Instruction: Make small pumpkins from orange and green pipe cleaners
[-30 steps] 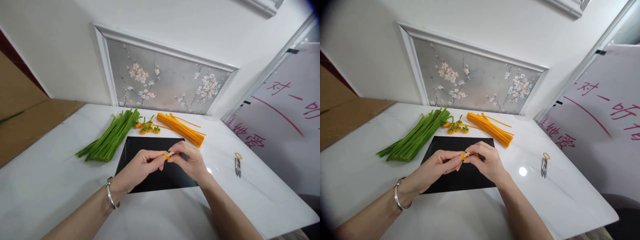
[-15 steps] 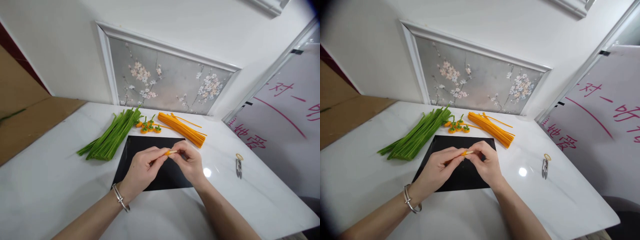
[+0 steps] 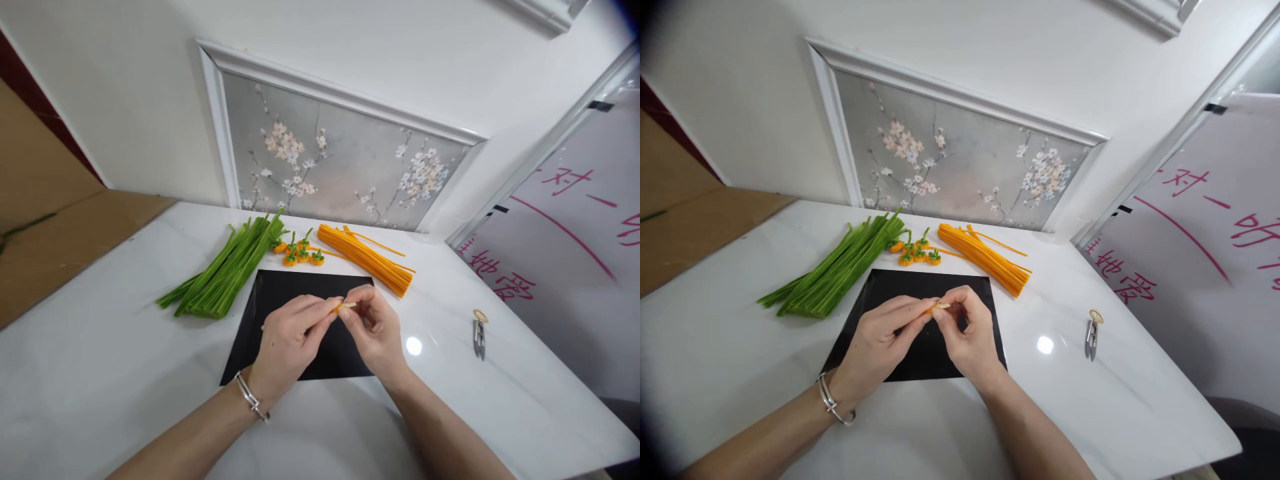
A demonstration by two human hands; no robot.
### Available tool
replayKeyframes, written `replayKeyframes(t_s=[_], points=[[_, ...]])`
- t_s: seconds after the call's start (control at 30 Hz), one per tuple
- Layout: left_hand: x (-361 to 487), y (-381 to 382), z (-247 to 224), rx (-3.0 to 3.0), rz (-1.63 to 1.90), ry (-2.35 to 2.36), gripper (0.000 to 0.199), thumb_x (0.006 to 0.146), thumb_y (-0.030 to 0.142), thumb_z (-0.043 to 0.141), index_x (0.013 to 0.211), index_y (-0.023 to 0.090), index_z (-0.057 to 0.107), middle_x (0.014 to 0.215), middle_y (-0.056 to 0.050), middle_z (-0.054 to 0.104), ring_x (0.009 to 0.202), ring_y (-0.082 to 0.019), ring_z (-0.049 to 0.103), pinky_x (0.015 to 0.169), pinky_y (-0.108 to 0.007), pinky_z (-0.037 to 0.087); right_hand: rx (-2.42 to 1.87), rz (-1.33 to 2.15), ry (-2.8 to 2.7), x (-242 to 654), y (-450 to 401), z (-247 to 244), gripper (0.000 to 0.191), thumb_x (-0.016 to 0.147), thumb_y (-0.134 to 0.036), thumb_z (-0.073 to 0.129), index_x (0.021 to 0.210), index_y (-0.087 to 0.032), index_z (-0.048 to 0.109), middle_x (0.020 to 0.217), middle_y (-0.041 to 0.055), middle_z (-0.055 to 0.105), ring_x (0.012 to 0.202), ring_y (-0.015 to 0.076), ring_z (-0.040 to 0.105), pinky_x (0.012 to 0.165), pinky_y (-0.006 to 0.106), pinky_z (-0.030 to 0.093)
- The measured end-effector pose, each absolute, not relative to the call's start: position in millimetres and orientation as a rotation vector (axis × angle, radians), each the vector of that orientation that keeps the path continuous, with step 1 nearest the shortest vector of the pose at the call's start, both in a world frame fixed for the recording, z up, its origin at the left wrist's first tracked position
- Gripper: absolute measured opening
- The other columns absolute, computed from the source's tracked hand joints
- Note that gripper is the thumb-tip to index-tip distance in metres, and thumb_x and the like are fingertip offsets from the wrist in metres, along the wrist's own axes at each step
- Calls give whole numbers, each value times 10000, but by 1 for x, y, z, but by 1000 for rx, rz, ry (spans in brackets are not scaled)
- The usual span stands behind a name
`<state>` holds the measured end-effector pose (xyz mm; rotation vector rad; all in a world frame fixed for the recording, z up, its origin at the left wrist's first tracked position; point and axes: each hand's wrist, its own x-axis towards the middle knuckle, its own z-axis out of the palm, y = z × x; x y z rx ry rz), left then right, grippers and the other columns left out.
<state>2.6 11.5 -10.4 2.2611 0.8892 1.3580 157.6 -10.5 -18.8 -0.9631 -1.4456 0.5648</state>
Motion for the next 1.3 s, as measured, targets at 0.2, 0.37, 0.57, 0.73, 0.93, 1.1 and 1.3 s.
replayKeyframes(t_s=[0.2,0.37,0.57,0.73,0.93,1.1,1.3], points=[[2,14,-8,2130,1208,898,228,904,173,528,1038,211,709,846,-27,690,741,-140,617,656,-247,484,-972,829,-1557,176,-7,-18,183,846,-252,639,995,-226,536,810,-11,600,674,121,575,643,265,505],[3,17,1,1807,996,819,173,888,236,558,934,190,718,816,-2,664,726,-124,566,660,-224,441,-918,723,-1613,184,-4,-18,228,871,-216,602,1097,-250,604,892,14,605,771,138,602,697,282,521],[3,14,12,1628,801,754,248,894,334,543,791,157,682,691,16,560,594,-87,409,546,-216,339,-899,729,-1549,181,-3,-16,108,872,-252,623,973,-244,658,817,0,566,660,113,538,573,243,453],[2,13,12,1647,770,757,288,906,352,524,747,153,658,666,27,538,571,-79,380,527,-216,314,-851,809,-1522,179,-3,-14,51,874,-266,626,903,-229,646,826,0,540,660,107,518,571,239,436],[2,16,5,1835,866,876,210,862,267,579,1041,207,670,872,4,705,766,-145,620,688,-239,466,-926,851,-1645,190,-3,-11,149,854,-312,650,980,-233,657,854,9,572,708,126,555,633,257,476],[-3,17,3,2123,924,1127,422,825,230,629,1236,275,543,896,27,747,802,-175,685,781,-300,492,-1026,798,-1602,188,-5,-13,97,868,-296,623,889,-211,665,774,2,619,652,119,595,612,249,508],[-18,29,11,2134,854,1209,395,759,376,710,1137,285,644,1002,10,736,885,-206,682,789,-299,506,-1093,740,-1386,194,1,-15,117,823,-308,664,864,-199,670,683,-5,649,614,132,624,609,268,546]])
